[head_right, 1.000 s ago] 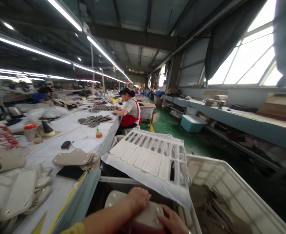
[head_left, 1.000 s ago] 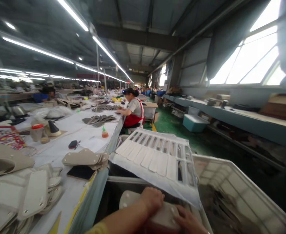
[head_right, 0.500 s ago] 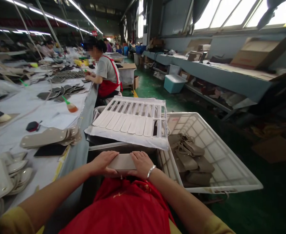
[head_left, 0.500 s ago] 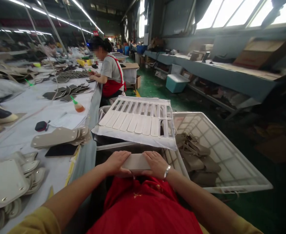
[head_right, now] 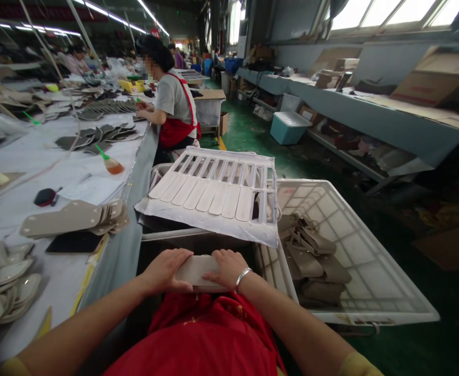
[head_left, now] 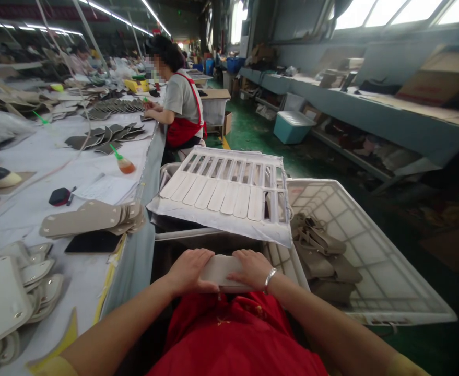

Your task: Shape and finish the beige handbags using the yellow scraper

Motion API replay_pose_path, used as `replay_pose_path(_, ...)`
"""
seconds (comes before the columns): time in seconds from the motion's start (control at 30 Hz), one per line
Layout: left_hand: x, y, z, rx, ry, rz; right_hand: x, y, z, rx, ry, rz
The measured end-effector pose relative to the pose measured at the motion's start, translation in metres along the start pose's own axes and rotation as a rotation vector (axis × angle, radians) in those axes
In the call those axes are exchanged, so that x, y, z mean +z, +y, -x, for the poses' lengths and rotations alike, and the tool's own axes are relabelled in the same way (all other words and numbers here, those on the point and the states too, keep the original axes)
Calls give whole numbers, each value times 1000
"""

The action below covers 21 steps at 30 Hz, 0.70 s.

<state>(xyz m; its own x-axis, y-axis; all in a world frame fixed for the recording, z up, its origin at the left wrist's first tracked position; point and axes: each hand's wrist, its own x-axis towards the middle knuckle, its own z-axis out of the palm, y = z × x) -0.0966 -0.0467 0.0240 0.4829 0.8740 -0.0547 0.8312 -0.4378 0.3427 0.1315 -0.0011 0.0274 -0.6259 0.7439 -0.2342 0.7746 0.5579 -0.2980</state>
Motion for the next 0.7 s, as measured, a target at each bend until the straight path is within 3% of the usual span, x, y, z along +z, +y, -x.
replay_pose_path(0.33, 1, 1, -9, -92, -3, -40, -11, -15, -54, -46, -296, -114)
replay_pose_path(0.5, -7, 1, -7, -82, -37, 129, -23, 19, -26, -60, -303, -175)
replay_pose_path(0.6, -16, -18, 3, -141, -94, 347, -31, 49, -2, -2, -293, -164)
replay_pose_path(0.7, -20, -43, 17, -309, -134, 524, -33, 68, 14, 59, -303, -186)
